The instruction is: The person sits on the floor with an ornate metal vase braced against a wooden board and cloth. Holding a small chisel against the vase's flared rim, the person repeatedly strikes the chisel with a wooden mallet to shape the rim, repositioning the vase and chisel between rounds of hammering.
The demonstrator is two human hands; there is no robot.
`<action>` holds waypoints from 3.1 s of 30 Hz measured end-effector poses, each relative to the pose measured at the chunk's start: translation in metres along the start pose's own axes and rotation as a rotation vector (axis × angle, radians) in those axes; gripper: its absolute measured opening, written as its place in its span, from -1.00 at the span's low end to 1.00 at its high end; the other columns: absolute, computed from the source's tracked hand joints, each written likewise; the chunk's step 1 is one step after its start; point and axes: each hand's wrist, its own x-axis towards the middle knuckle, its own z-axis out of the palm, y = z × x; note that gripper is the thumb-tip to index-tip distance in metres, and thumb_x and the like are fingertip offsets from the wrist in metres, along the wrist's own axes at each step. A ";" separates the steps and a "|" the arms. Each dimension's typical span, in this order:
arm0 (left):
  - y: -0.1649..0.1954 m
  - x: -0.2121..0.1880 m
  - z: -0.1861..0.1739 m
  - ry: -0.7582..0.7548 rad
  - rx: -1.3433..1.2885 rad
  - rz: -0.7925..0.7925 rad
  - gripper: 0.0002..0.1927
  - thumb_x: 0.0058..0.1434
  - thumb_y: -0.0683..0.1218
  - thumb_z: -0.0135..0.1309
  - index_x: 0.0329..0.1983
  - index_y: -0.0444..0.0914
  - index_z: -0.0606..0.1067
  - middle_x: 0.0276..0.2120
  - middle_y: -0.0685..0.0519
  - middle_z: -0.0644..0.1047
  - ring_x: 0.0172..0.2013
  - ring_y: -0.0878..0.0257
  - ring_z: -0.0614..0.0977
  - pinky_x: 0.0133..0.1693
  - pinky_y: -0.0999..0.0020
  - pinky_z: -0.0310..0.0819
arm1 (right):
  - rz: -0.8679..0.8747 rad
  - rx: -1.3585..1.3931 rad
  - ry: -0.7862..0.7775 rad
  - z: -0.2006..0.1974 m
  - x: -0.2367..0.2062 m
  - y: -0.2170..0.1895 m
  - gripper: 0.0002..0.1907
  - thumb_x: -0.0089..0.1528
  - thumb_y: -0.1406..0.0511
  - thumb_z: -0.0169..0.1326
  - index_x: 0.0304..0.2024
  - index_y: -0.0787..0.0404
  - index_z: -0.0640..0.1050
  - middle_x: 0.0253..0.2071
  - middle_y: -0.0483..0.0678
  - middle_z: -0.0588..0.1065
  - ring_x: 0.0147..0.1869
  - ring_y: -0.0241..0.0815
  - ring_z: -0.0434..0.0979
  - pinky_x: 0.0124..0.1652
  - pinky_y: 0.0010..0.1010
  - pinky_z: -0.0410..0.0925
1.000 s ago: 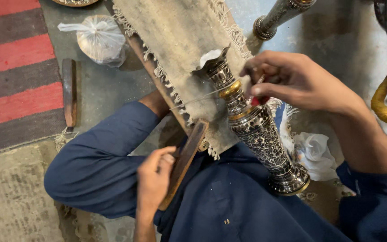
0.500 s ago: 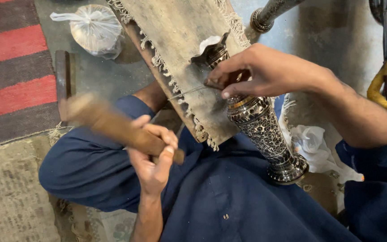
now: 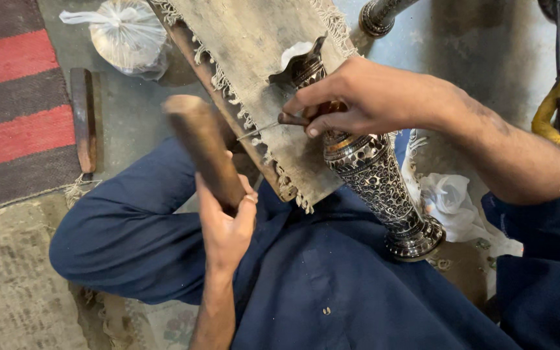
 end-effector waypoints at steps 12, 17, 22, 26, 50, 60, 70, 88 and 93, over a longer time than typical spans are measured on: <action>-0.042 -0.001 0.011 0.101 0.262 -0.043 -0.56 0.13 -0.31 0.07 0.09 -0.33 0.29 -0.30 0.03 0.49 -0.30 0.26 0.55 -0.16 0.30 0.51 | -0.024 -0.053 -0.035 -0.001 0.007 0.008 -0.55 0.18 0.27 0.24 0.13 0.14 0.56 -0.15 0.02 0.66 -0.14 -0.08 0.71 -0.15 -0.27 0.52; -0.030 0.007 0.012 0.107 0.424 -0.007 -0.32 0.11 -0.29 0.06 0.35 -0.33 0.22 -0.32 -0.02 0.50 -0.30 0.18 0.59 -0.13 0.26 0.53 | 0.001 -0.032 -0.055 -0.004 0.006 0.007 -0.56 0.16 0.29 0.23 0.11 0.13 0.56 -0.20 -0.01 0.67 -0.20 -0.09 0.71 -0.20 -0.28 0.52; -0.028 0.010 0.020 0.118 0.557 0.255 -0.22 0.08 -0.36 0.06 0.43 -0.34 0.18 -0.04 -0.20 0.51 -0.04 -0.01 0.58 0.00 0.17 0.51 | -0.074 -0.036 -0.036 -0.006 0.004 0.009 -0.58 0.18 0.30 0.24 0.11 0.17 0.56 -0.23 0.02 0.66 -0.22 -0.06 0.70 -0.22 -0.26 0.51; -0.028 0.013 0.023 0.133 0.176 0.014 -0.31 0.20 -0.31 0.06 0.40 -0.32 0.15 -0.20 -0.06 0.52 -0.21 0.15 0.57 -0.10 0.25 0.55 | -0.086 -0.037 -0.016 -0.004 0.003 0.012 -0.57 0.18 0.30 0.25 0.11 0.17 0.56 -0.23 0.01 0.66 -0.22 -0.09 0.71 -0.23 -0.28 0.52; -0.030 0.020 0.021 0.185 0.463 0.190 -0.20 0.17 -0.36 0.02 0.49 -0.22 0.11 -0.09 -0.13 0.46 -0.09 -0.01 0.53 0.04 0.10 0.47 | -0.047 -0.026 -0.081 -0.009 0.001 0.017 -0.57 0.17 0.31 0.24 0.11 0.13 0.58 -0.25 0.02 0.66 -0.25 -0.08 0.70 -0.25 -0.25 0.49; -0.013 0.026 0.020 0.072 0.882 0.390 -0.16 0.08 -0.37 0.08 0.47 -0.22 0.20 -0.08 -0.13 0.48 -0.05 -0.03 0.51 0.08 0.07 0.40 | -0.121 0.034 -0.051 -0.011 0.001 0.020 -0.57 0.17 0.29 0.25 0.10 0.19 0.57 -0.19 0.01 0.66 -0.18 -0.12 0.70 -0.20 -0.29 0.51; -0.015 0.031 0.020 0.157 0.492 0.172 -0.28 0.15 -0.36 0.00 0.42 -0.24 0.23 0.25 -0.14 0.43 0.15 -0.09 0.55 0.16 0.11 0.46 | -0.095 0.070 -0.074 -0.014 0.003 0.018 -0.57 0.19 0.27 0.24 0.11 0.18 0.57 -0.16 -0.01 0.67 -0.16 -0.13 0.72 -0.19 -0.30 0.51; -0.016 0.030 0.015 0.130 0.547 0.313 -0.29 0.13 -0.40 0.05 0.37 -0.33 0.17 0.05 -0.19 0.45 0.07 0.02 0.52 0.12 0.18 0.46 | -0.101 0.082 0.000 -0.010 0.000 0.022 -0.61 0.22 0.26 0.22 0.09 0.22 0.56 -0.18 0.01 0.67 -0.13 -0.10 0.72 -0.16 -0.28 0.50; -0.032 0.022 0.018 0.114 0.213 0.094 -0.30 0.21 -0.36 0.04 0.40 -0.34 0.09 -0.15 0.00 0.46 -0.12 0.27 0.54 0.04 0.32 0.49 | -0.065 0.060 0.018 -0.005 0.000 0.014 -0.59 0.22 0.27 0.21 0.12 0.20 0.55 -0.18 0.02 0.66 -0.14 -0.08 0.71 -0.18 -0.27 0.50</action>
